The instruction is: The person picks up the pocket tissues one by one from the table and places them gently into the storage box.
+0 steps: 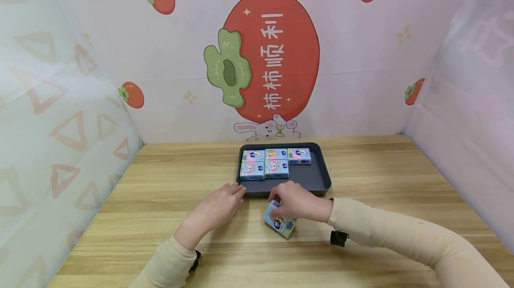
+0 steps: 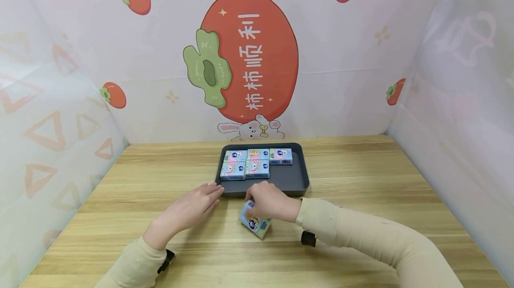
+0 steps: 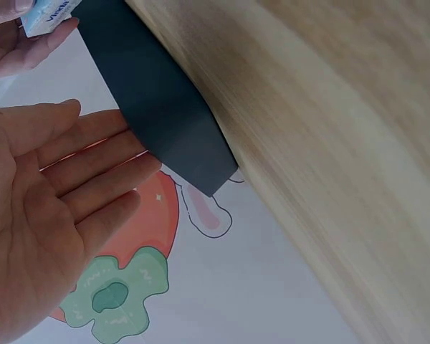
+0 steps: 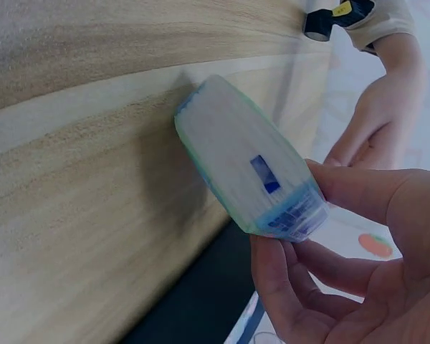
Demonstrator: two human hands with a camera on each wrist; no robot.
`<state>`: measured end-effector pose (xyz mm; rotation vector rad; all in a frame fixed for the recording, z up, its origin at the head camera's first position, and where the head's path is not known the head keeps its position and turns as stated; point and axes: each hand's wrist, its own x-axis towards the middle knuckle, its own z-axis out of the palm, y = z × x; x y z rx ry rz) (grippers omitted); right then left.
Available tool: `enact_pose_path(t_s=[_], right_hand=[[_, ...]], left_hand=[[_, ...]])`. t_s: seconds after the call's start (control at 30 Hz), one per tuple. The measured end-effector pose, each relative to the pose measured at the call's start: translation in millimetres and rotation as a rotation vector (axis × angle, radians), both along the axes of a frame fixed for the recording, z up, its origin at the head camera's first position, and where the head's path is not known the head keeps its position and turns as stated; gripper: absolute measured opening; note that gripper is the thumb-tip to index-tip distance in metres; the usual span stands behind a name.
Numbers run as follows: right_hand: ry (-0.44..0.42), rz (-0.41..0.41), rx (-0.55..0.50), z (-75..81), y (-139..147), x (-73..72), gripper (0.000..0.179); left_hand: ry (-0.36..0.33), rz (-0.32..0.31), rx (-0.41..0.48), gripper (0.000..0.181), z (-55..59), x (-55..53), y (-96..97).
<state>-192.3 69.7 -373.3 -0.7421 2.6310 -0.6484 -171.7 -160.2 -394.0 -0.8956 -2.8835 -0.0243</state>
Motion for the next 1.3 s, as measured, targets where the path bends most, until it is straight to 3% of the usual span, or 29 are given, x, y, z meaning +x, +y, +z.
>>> enact_pose_path(t_s=[0.23,0.7,1.3], right_hand=[[-0.006,-0.015,-0.05,8.1,7.4,-1.4,0.027],[0.025,-0.116,-0.048,23.9,23.6,-7.2,0.02],[0.152,-0.121,-0.083,36.7,46.2,-20.6,0.023]], left_hand=[[0.007,-0.005,0.005,0.032,-0.1,0.8,-0.1],[0.0,-0.005,0.006,0.032,0.2,1.3,0.0],[0.007,-0.011,0.005,0.032,0.7,0.1,0.5]])
